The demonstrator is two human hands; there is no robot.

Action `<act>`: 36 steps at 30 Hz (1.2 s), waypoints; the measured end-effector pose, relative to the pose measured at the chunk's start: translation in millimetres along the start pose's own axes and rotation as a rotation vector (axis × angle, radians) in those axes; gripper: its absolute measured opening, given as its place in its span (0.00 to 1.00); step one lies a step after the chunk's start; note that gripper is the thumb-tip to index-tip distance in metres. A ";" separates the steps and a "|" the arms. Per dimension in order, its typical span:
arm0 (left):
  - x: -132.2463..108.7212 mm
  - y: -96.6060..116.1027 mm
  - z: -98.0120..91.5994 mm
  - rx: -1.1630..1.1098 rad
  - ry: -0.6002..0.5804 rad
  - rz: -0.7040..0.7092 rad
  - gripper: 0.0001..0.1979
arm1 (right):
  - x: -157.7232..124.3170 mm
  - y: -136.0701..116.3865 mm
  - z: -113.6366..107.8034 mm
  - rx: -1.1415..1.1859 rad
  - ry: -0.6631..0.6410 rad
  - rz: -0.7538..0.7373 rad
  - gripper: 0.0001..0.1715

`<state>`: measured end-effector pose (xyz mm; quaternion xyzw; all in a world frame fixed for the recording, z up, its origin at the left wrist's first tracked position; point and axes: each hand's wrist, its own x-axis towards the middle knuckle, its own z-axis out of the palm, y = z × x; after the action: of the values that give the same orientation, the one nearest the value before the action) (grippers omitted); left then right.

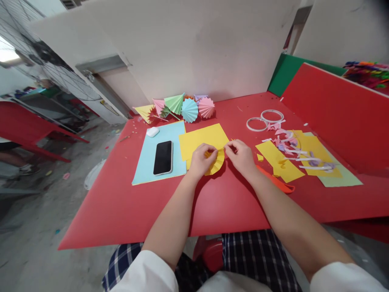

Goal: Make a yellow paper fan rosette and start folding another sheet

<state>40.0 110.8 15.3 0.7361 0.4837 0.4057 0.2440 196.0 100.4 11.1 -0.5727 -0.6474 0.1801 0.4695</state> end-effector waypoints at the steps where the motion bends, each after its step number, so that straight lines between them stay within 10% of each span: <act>1: 0.2 -0.2 -0.3 -0.004 0.006 -0.007 0.04 | 0.6 0.4 -1.7 0.005 0.014 0.013 0.07; 36: 0.1 -1.1 0.2 0.028 -0.004 0.032 0.04 | -1.4 -0.5 -1.2 -0.036 -0.128 -0.097 0.08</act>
<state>39.6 111.4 14.4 0.7481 0.4768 0.4013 0.2281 196.5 98.6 11.4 -0.5363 -0.7062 0.1818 0.4251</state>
